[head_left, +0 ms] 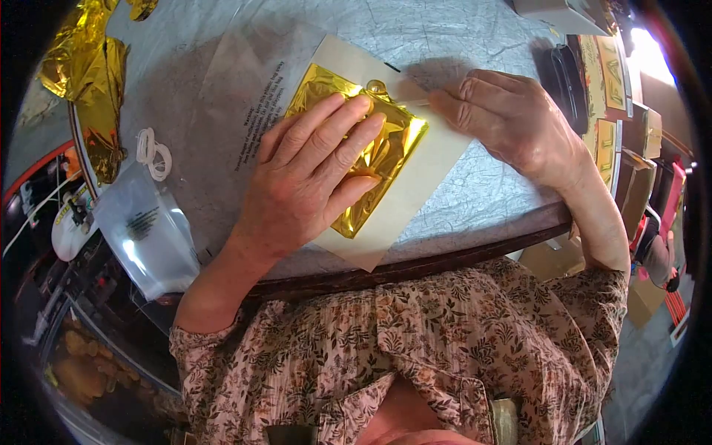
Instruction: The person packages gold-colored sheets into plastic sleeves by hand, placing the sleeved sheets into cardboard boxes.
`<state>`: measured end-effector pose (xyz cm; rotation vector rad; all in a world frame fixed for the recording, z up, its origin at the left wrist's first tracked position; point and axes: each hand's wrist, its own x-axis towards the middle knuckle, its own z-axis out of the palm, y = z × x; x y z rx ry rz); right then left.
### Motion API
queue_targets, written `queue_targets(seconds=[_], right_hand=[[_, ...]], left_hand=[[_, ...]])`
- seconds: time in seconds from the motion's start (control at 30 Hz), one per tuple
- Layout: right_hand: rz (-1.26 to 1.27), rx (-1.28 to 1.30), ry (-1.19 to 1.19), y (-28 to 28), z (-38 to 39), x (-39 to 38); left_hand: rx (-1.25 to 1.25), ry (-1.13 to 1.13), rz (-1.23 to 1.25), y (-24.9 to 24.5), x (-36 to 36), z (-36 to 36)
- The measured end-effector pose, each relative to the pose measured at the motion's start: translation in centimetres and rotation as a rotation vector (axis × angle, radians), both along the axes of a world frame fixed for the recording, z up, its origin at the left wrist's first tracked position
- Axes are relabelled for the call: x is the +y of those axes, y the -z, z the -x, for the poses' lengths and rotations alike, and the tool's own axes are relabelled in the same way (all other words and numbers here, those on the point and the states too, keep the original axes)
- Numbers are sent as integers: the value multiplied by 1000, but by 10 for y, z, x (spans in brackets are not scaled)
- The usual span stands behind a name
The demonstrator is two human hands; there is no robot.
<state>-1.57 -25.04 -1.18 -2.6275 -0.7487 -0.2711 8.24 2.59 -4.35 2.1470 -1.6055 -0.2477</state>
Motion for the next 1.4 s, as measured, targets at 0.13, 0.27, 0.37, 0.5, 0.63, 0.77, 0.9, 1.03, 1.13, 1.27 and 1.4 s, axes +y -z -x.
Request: queue_targets(seconds=[0.13,0.27,0.37,0.5,0.63,0.77,0.9,1.03,1.13,1.27,1.4], right_hand=[[-27,60,-51,3,-3,-3],[-48,51,-76,7,-9,-2],[-66,111,-106,9,-15,-6],[-169,141,-173,7,-28,-9],[-230,165,-241,11,-36,-10],[-295,146,-178,22,-23,-17],[-214,104,-14,18,-7,-27],[-142,30,62,11,2,-19],[-86,-15,66,10,3,-18],[-54,-16,45,6,4,-17],[-11,-81,-3,8,3,-17]], left_hand=[[-7,0,4,0,0,0],[-15,-1,12,1,-1,0],[-7,-6,15,0,-1,0],[-3,-4,8,-1,-2,0],[14,0,8,-1,-3,0],[31,-2,-6,-2,0,-1],[26,3,-19,-3,-1,-1],[7,10,-24,-4,-2,-2],[23,11,-31,-4,-2,-3],[17,4,-20,-3,-2,-1],[10,8,-8,-1,-1,-2]])
